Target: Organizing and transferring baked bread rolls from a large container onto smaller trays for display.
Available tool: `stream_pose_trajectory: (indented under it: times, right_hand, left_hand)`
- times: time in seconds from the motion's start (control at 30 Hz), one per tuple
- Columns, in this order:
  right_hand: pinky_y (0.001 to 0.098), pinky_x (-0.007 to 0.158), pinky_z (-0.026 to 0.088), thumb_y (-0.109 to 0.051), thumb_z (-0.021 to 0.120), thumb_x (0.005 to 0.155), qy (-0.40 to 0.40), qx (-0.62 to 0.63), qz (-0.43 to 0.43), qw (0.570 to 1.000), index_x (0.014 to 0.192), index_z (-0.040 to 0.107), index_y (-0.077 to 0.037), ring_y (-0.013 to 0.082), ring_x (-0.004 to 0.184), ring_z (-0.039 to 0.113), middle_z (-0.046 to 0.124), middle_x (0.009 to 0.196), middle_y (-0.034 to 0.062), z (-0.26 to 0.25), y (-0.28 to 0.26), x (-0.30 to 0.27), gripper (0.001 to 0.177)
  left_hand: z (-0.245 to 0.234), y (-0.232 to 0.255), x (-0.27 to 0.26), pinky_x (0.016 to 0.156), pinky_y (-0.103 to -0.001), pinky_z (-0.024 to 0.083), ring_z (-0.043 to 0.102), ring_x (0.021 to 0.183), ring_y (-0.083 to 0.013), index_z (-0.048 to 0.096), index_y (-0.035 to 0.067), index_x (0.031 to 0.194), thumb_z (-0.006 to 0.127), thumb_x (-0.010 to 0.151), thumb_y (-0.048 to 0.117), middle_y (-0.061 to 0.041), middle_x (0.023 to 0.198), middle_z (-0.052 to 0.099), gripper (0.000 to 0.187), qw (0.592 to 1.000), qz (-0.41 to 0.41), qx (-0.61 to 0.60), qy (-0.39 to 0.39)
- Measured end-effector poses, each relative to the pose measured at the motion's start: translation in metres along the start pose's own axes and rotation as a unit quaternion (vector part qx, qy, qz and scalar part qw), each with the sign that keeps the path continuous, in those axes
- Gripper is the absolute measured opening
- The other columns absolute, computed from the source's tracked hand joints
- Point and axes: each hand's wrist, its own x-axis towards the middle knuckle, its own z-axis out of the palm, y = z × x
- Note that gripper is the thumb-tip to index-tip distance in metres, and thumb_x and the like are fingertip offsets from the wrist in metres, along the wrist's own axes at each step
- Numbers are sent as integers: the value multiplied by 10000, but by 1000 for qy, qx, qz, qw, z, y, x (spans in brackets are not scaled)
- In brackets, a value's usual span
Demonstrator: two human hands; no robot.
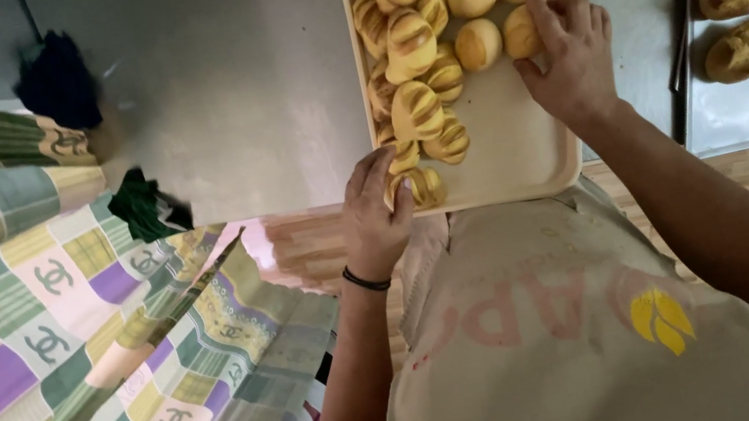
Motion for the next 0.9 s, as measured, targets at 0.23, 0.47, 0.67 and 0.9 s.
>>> stream_pose_trajectory:
  times: [0.23, 0.47, 0.67, 0.9]
  right_hand:
    - [569, 1025, 359, -247, 865, 808, -43, 17, 25, 999, 1510, 490, -44, 448, 1168, 512, 533, 1284, 241, 0, 7, 0, 821]
    - [549, 1073, 322, -240, 825, 837, -78, 62, 65, 993, 1499, 482, -38, 458, 1217, 506, 534, 1348, 240, 4, 8, 1, 773]
    - [531, 838, 422, -322, 750, 785, 17, 34, 28, 999, 1327, 599, -116, 377, 1088, 572, 647, 1129, 134, 19, 13, -1, 599]
    - [531, 1095, 394, -195, 810, 796, 22, 103, 37, 994, 1435, 553, 6, 428, 1323, 477, 527, 1439, 263, -26, 118, -71, 718]
  left_hand:
    - [-1, 4, 14, 1053, -455, 551, 612, 1251, -344, 561, 14, 1389, 582, 1005, 126, -178, 1330, 630, 401, 999, 36, 15, 12]
    - [1, 8, 25, 1033, -450, 561, 618, 1236, -343, 563, 27, 1383, 599, 996, 114, -174, 1310, 632, 399, 999, 33, 24, 11]
    - [5, 9, 18, 1092, -466, 501, 615, 1231, -386, 565, 25, 1376, 633, 1003, 130, -200, 1335, 630, 393, 993, 106, 35, 37]
    - [85, 89, 49, 1130, -440, 461, 590, 1260, -357, 590, 13, 1359, 679, 940, 193, -179, 1359, 627, 464, 987, 153, 33, -30]
